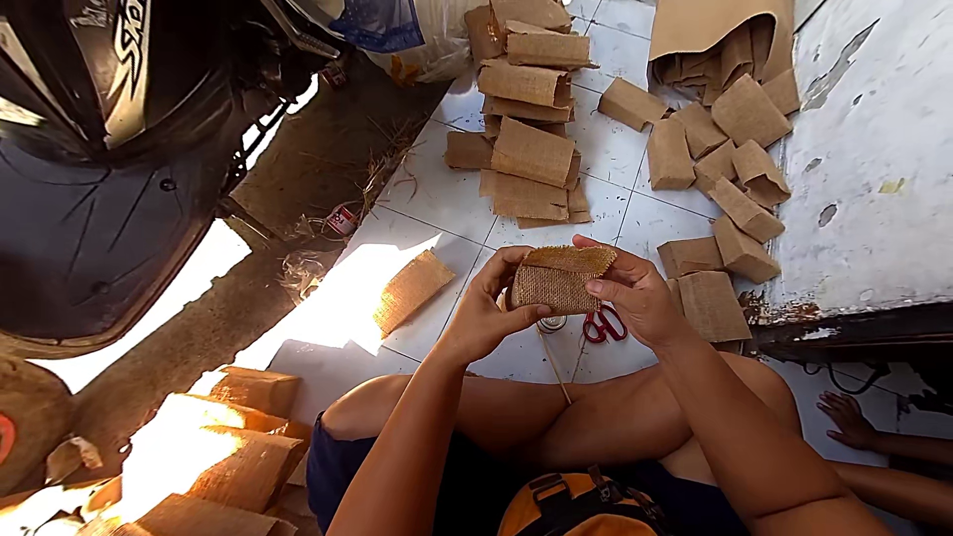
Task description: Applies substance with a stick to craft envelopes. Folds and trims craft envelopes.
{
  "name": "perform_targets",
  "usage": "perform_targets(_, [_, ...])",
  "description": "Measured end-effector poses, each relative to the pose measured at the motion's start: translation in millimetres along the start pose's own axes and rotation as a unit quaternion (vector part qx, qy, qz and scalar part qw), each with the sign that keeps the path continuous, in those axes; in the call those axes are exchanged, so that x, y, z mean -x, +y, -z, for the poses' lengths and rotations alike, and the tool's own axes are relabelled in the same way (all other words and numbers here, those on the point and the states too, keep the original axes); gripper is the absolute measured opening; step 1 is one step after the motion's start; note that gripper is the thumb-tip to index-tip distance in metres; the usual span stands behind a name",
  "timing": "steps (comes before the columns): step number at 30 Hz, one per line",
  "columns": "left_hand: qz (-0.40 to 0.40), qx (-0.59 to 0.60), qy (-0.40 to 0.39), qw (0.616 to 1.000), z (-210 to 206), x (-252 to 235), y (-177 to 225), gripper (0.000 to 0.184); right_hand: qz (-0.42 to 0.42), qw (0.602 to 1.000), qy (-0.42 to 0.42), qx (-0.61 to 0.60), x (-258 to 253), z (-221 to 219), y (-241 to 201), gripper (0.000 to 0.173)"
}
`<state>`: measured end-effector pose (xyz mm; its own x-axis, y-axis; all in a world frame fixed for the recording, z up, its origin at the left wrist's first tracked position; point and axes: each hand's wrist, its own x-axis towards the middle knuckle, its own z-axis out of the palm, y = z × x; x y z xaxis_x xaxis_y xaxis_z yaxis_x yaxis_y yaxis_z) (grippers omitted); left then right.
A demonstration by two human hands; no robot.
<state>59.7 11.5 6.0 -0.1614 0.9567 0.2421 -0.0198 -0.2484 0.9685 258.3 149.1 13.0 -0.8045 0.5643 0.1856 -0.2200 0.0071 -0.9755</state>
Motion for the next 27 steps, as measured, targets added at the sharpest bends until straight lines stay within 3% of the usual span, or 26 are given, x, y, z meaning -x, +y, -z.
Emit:
perform_targets(4, [-0.027, 0.012, -0.016, 0.999, 4, 0, 2, 0.05, 0.049, 0.998, -0.049, 0.0, 0, 2, -4, 0.033])
perform_targets(8, [-0.055, 0.019, -0.018, 0.998, 6, 0, 7, 0.041, 0.117, 0.982, -0.105, 0.101, 0, 5, -9, 0.055])
perform_targets(10, [-0.065, 0.012, -0.018, 0.998, 7, 1, 9, 0.039, 0.155, 0.97, -0.097, 0.158, 1, 2, -12, 0.055])
perform_targets(14, [-0.077, 0.011, -0.014, 0.997, 9, 1, 13, 0.033, 0.194, 0.957, -0.079, 0.202, 4, -1, -18, 0.04])
perform_targets(27, [-0.119, -0.068, -0.001, 0.991, 4, 4, 21, 0.016, 0.225, 0.948, -0.037, 0.22, 8, -6, -20, 0.023])
